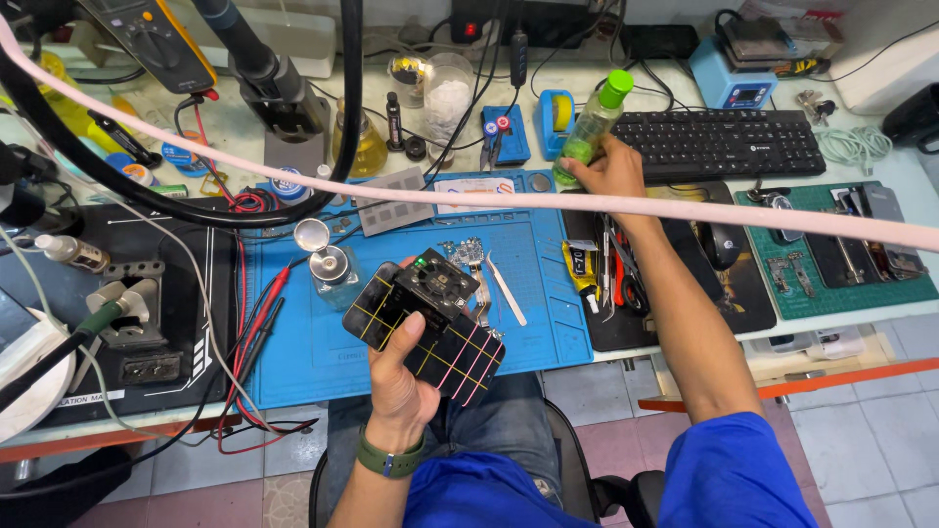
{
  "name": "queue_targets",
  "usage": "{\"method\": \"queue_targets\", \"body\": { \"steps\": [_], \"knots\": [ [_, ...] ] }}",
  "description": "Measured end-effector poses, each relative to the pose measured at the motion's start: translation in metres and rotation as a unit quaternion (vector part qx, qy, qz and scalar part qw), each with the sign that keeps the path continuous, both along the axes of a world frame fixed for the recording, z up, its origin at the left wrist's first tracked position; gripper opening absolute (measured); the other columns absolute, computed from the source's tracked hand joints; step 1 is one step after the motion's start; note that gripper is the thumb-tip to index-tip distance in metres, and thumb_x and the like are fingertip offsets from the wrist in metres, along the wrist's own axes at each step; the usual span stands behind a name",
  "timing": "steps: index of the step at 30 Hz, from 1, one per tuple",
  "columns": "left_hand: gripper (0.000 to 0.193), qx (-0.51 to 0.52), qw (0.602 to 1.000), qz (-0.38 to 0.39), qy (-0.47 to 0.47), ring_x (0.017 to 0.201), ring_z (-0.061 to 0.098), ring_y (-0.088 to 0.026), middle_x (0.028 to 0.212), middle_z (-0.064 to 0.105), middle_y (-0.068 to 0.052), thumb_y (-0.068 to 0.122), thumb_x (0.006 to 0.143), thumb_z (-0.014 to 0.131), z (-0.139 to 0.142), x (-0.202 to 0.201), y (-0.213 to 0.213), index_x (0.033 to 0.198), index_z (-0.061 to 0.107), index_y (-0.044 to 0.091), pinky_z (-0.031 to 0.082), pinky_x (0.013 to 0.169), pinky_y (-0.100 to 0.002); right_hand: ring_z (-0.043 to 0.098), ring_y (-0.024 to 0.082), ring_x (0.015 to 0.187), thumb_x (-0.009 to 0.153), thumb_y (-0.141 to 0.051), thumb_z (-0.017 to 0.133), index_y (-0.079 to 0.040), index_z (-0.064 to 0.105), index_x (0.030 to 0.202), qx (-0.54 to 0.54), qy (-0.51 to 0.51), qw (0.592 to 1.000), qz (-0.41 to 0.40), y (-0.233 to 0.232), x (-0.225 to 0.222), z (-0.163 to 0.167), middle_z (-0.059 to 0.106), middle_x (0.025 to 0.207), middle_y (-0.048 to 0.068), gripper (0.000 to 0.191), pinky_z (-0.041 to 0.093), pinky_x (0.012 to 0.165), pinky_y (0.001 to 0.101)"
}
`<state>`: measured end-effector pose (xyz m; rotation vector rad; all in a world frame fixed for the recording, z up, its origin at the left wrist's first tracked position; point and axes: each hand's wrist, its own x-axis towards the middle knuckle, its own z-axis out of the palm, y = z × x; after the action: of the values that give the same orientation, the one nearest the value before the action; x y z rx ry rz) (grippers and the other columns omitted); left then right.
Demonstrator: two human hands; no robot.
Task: The person removes rubber bands from a smartphone, then uses a screwdriver to tighten screws on the internal motherboard and applies adhesive to the battery area. The phone remains open with components visible.
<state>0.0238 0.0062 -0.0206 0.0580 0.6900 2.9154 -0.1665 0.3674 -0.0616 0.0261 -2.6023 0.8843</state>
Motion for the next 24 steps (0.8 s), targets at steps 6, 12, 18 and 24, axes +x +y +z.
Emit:
{"method": "queue_targets", "body": {
  "steps": [6,12,18,24],
  "knots": [
    [0.069,0.004,1.0,-0.008,0.005,0.108,0.07,-0.029,0.128,0.065,-0.017,0.011,0.087,0.074,0.001,0.002,-0.001,0.149,0.046,0.004,0.06,0.094,-0.045,0.071,0.019,0.069,0.082,-0.028,0.09,0.006,0.07,0.107,0.014,-0.026,1.0,-0.011,0.003,-0.005,0.003,0.074,0.085,0.015,0.047,0.056,0.064,0.033],
    [0.07,-0.006,1.0,0.0,0.011,0.105,0.07,-0.03,0.126,0.065,-0.018,0.013,0.086,0.074,0.004,0.002,-0.003,0.15,0.046,0.004,0.06,0.092,-0.046,0.072,0.019,0.07,0.079,-0.03,0.091,0.007,0.069,0.114,0.017,-0.013,1.0,0.006,0.006,-0.004,-0.005,0.074,0.085,0.014,0.055,0.057,0.065,0.0323],
    [0.07,-0.003,1.0,-0.004,0.002,0.112,0.068,-0.028,0.131,0.063,-0.016,0.01,0.086,0.074,0.004,0.004,-0.006,0.15,0.046,0.003,0.058,0.098,-0.043,0.064,0.014,0.068,0.094,-0.022,0.083,0.009,0.064,0.123,0.003,0.12,0.992,-0.049,-0.019,0.049,0.03,0.067,0.083,0.01,0.047,0.051,0.059,0.0293],
    [0.068,0.01,0.999,-0.03,0.026,0.118,0.066,-0.026,0.132,0.063,-0.015,0.009,0.087,0.074,0.004,-0.001,-0.004,0.149,0.046,0.003,0.056,0.103,-0.041,0.062,0.01,0.087,0.111,-0.013,0.073,0.003,0.073,0.095,-0.197,0.054,0.973,0.107,-0.105,0.168,0.085,0.071,0.092,0.009,0.023,0.049,0.081,0.024]
  ]
}}
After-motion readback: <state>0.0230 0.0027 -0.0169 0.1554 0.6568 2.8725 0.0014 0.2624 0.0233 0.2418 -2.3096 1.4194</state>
